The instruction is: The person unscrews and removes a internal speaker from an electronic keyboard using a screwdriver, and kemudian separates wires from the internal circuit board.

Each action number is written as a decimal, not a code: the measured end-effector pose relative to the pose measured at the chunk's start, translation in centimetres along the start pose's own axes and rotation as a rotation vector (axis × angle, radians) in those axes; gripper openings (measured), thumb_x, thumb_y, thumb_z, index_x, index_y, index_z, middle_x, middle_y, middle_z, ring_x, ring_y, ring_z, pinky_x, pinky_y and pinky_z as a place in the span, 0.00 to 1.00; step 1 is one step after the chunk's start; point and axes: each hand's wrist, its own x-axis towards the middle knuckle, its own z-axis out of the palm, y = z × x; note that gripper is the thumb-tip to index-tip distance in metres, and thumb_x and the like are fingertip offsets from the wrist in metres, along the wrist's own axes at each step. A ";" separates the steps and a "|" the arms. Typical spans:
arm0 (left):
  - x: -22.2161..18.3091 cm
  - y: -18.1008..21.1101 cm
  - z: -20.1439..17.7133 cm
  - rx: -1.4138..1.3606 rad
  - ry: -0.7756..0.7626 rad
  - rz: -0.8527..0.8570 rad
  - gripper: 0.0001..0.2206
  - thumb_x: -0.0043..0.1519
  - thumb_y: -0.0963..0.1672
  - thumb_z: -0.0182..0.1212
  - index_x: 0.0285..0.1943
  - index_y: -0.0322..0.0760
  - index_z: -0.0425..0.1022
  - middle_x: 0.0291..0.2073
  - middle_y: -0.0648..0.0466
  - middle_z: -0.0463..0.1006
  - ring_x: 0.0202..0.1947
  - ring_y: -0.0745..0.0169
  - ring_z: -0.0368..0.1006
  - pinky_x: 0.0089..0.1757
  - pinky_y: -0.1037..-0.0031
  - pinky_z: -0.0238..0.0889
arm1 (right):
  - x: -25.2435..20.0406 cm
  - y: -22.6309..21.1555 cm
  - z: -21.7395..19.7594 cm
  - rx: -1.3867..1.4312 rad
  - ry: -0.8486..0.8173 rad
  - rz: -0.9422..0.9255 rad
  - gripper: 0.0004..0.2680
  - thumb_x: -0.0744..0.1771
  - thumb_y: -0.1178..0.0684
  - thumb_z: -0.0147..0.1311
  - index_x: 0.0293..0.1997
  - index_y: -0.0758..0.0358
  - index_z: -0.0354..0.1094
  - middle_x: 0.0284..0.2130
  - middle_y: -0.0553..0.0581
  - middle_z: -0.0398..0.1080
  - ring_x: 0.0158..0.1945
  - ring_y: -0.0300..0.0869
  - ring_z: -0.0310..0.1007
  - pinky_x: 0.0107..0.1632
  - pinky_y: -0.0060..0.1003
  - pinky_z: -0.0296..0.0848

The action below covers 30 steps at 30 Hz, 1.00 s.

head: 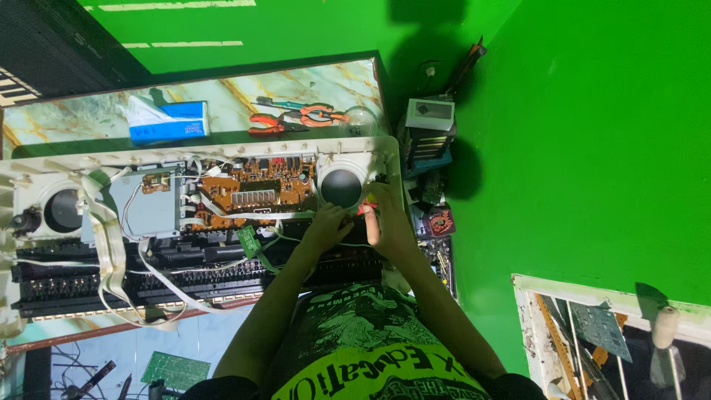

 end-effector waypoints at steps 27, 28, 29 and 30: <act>-1.4 6.7 1.6 0.239 0.200 -0.610 0.10 0.52 0.46 0.73 0.42 0.48 0.86 0.56 0.54 0.77 0.60 0.48 0.64 0.58 0.44 0.41 | -1.2 1.4 -3.0 0.062 -0.083 -0.181 0.14 0.69 0.64 0.51 0.63 0.64 0.59 0.49 0.66 0.65 0.49 0.58 0.71 0.54 0.43 0.70; -1.5 6.6 1.8 0.241 0.225 -0.603 0.10 0.52 0.47 0.73 0.42 0.48 0.86 0.56 0.53 0.77 0.60 0.49 0.65 0.59 0.44 0.41 | -1.3 1.4 -3.1 0.065 -0.087 -0.182 0.14 0.69 0.65 0.51 0.63 0.64 0.59 0.49 0.66 0.65 0.49 0.58 0.71 0.54 0.44 0.70; -1.5 6.5 2.0 0.244 0.250 -0.595 0.10 0.52 0.47 0.74 0.42 0.49 0.86 0.56 0.53 0.78 0.60 0.50 0.65 0.59 0.44 0.42 | -1.4 1.5 -3.1 0.069 -0.090 -0.184 0.14 0.69 0.65 0.51 0.63 0.65 0.59 0.49 0.67 0.65 0.50 0.58 0.71 0.54 0.44 0.70; -1.6 6.3 2.1 0.247 0.275 -0.586 0.11 0.51 0.47 0.74 0.42 0.49 0.86 0.55 0.53 0.78 0.60 0.51 0.66 0.59 0.45 0.42 | -1.4 1.7 -3.1 0.073 -0.093 -0.186 0.15 0.69 0.65 0.51 0.63 0.65 0.59 0.49 0.67 0.66 0.50 0.58 0.71 0.54 0.44 0.70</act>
